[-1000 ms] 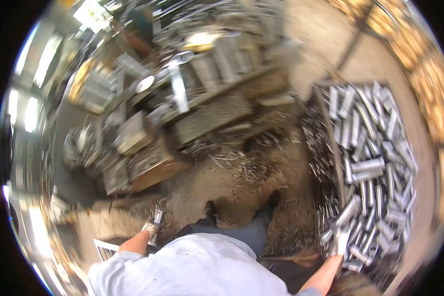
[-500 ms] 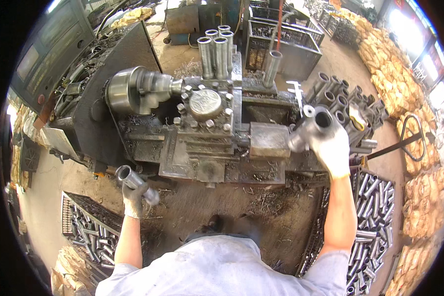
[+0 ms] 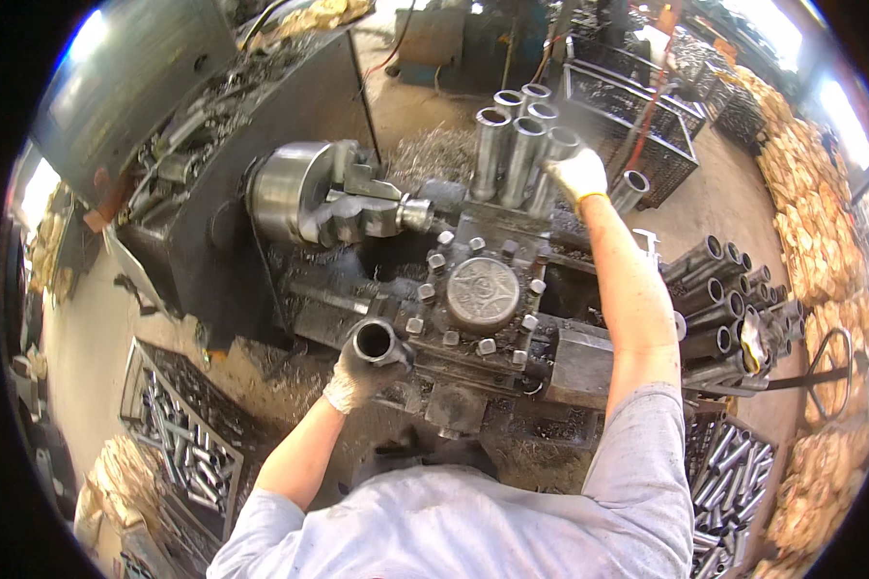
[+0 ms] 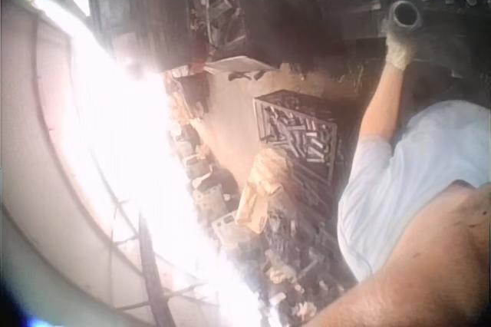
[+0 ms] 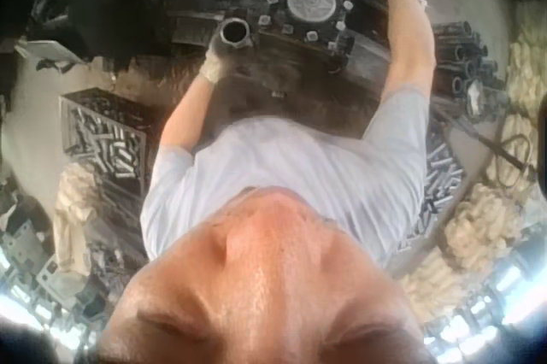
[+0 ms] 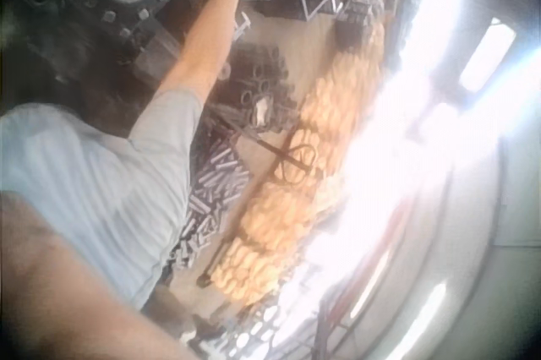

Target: The person repeatedly picks up cylindrical metal parts from a bin, loads them into a lathe chuck, operates the machine controls, and removes the processed parts. The cycle repeats continuously as the person handles multiple metal cylinders one at a time.

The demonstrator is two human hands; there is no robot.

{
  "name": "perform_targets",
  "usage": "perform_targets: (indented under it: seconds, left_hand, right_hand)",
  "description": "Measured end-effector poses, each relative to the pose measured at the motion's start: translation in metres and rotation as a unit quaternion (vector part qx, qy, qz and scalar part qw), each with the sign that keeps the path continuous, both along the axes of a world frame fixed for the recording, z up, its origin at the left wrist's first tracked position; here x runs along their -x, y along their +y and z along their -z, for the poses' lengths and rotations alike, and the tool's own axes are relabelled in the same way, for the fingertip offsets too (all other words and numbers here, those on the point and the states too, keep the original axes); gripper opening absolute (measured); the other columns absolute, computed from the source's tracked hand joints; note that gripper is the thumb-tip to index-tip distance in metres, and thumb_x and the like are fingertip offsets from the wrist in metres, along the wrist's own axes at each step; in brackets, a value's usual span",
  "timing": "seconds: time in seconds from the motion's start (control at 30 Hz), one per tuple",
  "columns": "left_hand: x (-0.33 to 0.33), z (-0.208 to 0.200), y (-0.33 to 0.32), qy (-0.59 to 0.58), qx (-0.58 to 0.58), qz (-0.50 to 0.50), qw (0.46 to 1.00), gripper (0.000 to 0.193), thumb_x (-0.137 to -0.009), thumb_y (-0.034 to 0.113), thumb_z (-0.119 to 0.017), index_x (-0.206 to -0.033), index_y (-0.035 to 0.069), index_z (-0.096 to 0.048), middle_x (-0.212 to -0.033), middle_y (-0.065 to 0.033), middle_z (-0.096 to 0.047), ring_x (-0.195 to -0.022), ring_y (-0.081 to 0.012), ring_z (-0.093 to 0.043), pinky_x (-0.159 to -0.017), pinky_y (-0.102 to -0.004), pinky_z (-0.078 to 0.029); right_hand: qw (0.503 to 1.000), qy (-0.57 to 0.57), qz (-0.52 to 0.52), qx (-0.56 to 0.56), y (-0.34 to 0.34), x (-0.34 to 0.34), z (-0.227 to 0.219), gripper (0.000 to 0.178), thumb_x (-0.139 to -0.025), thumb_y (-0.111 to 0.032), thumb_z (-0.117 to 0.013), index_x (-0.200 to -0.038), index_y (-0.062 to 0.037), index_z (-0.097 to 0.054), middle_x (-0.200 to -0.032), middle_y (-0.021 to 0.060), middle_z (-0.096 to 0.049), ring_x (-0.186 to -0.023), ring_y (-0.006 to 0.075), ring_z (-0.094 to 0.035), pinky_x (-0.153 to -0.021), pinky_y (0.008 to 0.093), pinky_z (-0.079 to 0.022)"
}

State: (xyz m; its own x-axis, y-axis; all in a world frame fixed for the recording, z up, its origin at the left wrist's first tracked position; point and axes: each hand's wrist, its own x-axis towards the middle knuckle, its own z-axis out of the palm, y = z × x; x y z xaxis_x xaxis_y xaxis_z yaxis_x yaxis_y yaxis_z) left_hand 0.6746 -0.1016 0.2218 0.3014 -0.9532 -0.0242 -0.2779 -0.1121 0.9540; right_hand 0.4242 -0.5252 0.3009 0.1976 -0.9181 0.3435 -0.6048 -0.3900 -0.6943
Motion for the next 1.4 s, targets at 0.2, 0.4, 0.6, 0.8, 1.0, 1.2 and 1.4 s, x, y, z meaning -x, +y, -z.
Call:
perform_targets:
  seconds: [0.2, 0.4, 0.6, 0.8, 1.0, 1.2, 1.4]
  left_hand:
    - [-0.027, -0.010, 0.024, -0.029, 0.062, 0.047, 0.997, 0.056, -0.083, 0.010, -0.082, -0.137, 0.006, -0.066, -0.134, -0.0175, -0.070, -0.128, -0.0301, -0.067, -0.108, -0.0420, -0.054]
    - [-0.111, -0.009, -0.048, -0.316, 0.015, 0.254, 0.914, 0.052, -0.098, 0.024, -0.070, -0.145, 0.003, -0.062, -0.150, -0.0217, -0.062, -0.147, -0.0414, -0.051, -0.131, -0.0505, -0.031]
    - [-0.125, 0.001, -0.093, -0.376, 0.039, 0.154, 0.913, 0.056, -0.103, 0.029, -0.068, -0.148, -0.003, -0.060, -0.156, -0.0218, -0.058, -0.148, -0.0369, -0.053, -0.124, -0.0459, -0.045]
    - [-0.159, -0.064, -0.054, -0.517, 0.137, -0.006, 0.845, 0.086, -0.079, 0.028, -0.091, -0.152, 0.003, -0.055, -0.152, -0.0226, -0.059, -0.147, -0.0412, -0.051, -0.127, -0.0542, -0.038]
    - [-0.230, -0.088, -0.146, -0.726, 0.048, 0.021, 0.686, 0.111, -0.083, 0.067, -0.073, -0.164, -0.001, -0.038, -0.172, -0.0232, -0.034, -0.161, -0.0442, -0.027, -0.133, -0.0610, -0.011]
    - [-0.208, -0.180, -0.168, -0.659, -0.032, 0.144, 0.738, 0.114, -0.065, 0.048, -0.093, -0.155, -0.005, -0.046, -0.159, -0.0247, -0.052, -0.146, -0.0455, -0.051, -0.123, -0.0527, -0.041]
    - [-0.193, -0.176, -0.171, -0.605, 0.067, 0.041, 0.792, 0.103, -0.062, 0.026, -0.094, -0.154, 0.007, -0.051, -0.147, -0.0207, -0.063, -0.137, -0.0408, -0.059, -0.121, -0.0503, -0.044]
  right_hand:
    - [0.978, 0.170, -0.012, -0.119, 0.014, 0.008, -0.028, 0.052, -0.084, -0.031, -0.079, -0.124, 0.0011, -0.074, -0.110, 0.0230, -0.079, -0.100, 0.0307, -0.077, -0.092, 0.0405, -0.059]
    - [0.879, 0.357, -0.293, -0.118, 0.101, -0.074, -0.083, 0.067, -0.084, -0.040, -0.074, -0.136, 0.0014, -0.068, -0.121, 0.0258, -0.077, -0.104, 0.0342, -0.076, -0.102, 0.0435, -0.057]
    - [0.821, 0.432, -0.321, -0.192, 0.082, -0.154, -0.003, 0.040, -0.073, -0.029, -0.082, -0.097, 0.0027, -0.079, -0.085, 0.0147, -0.078, -0.074, 0.0245, -0.073, -0.073, 0.0407, -0.062]
    - [0.571, 0.738, -0.352, -0.064, 0.043, -0.106, -0.008, 0.018, -0.086, -0.014, -0.068, -0.095, -0.0023, -0.080, -0.077, 0.0125, -0.067, -0.073, 0.0241, -0.069, -0.064, 0.0407, -0.055]
    - [0.894, 0.182, -0.165, -0.375, 0.084, -0.153, -0.114, 0.059, -0.099, -0.040, -0.065, -0.150, -0.0127, -0.056, -0.107, 0.0154, -0.074, -0.065, 0.0228, -0.067, -0.056, 0.0396, -0.057]
    - [0.756, 0.469, -0.427, -0.161, 0.110, -0.192, -0.073, 0.049, -0.084, -0.043, -0.081, -0.114, -0.0041, -0.080, -0.101, 0.0168, -0.080, -0.073, 0.0199, -0.071, -0.068, 0.0337, -0.060]
    - [0.667, 0.391, -0.368, -0.517, 0.055, -0.183, -0.022, 0.040, -0.090, -0.033, -0.083, -0.112, 0.0002, -0.081, -0.106, 0.0132, -0.079, -0.081, 0.0179, -0.074, -0.068, 0.0302, -0.061]
